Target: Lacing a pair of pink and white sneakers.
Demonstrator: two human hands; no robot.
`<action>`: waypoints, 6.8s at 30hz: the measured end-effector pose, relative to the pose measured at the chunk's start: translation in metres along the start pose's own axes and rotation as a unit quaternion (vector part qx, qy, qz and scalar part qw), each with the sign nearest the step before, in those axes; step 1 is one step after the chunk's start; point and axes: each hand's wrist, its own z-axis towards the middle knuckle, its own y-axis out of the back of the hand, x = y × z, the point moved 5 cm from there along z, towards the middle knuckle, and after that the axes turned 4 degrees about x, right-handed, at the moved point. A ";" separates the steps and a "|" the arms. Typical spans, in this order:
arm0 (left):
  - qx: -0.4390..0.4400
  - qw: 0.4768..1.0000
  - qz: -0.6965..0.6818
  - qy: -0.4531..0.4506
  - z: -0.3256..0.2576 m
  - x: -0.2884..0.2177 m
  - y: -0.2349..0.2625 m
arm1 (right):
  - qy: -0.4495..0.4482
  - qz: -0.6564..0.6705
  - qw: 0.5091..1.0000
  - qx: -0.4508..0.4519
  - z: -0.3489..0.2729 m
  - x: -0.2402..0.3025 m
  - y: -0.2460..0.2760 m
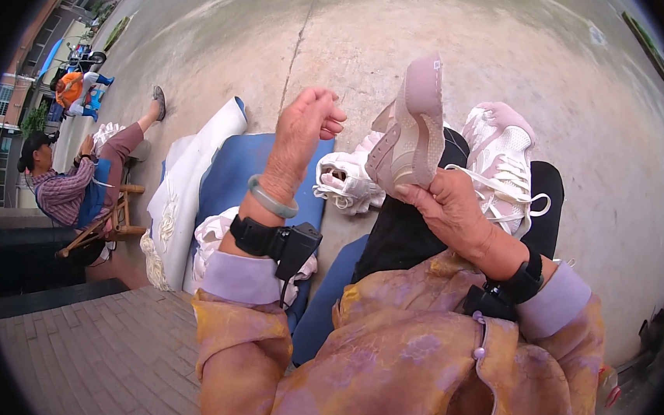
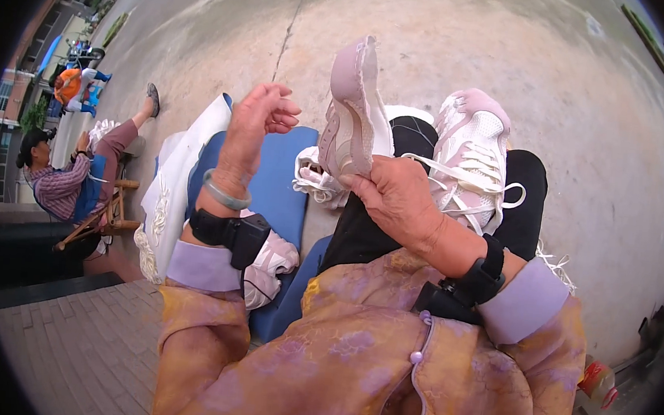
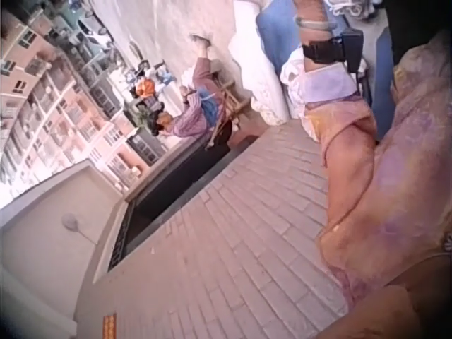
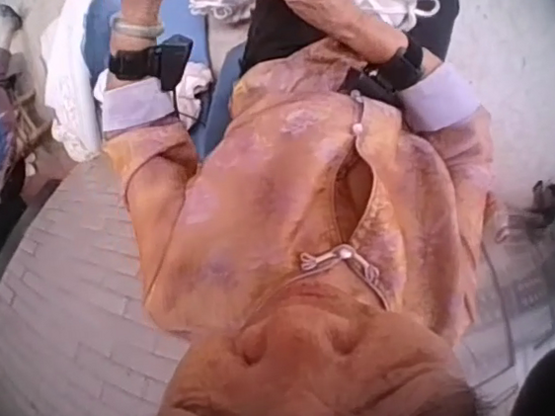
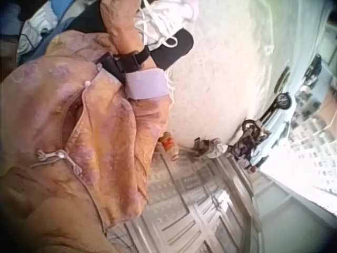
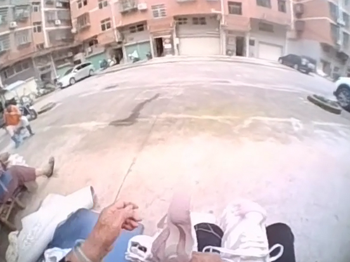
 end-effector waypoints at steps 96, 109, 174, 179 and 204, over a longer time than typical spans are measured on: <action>0.183 0.853 0.460 -0.166 -0.063 0.010 -0.216 | 0.057 -0.199 0.957 -0.202 -0.125 -0.061 0.116; 0.283 0.918 0.274 0.050 -0.060 0.014 -0.205 | -0.389 0.082 0.886 -0.239 -0.301 -0.371 0.188; 0.504 0.836 0.131 -0.175 -0.054 -0.031 -0.236 | -0.113 0.137 0.978 -0.113 -0.143 -0.065 0.186; 0.441 0.845 0.160 -0.255 -0.033 -0.042 -0.193 | -0.174 -0.033 0.952 -0.250 -0.210 -0.194 0.252; 0.311 0.882 0.216 -0.281 -0.008 -0.049 -0.220 | -0.003 0.094 0.994 -0.055 -0.068 -0.049 0.169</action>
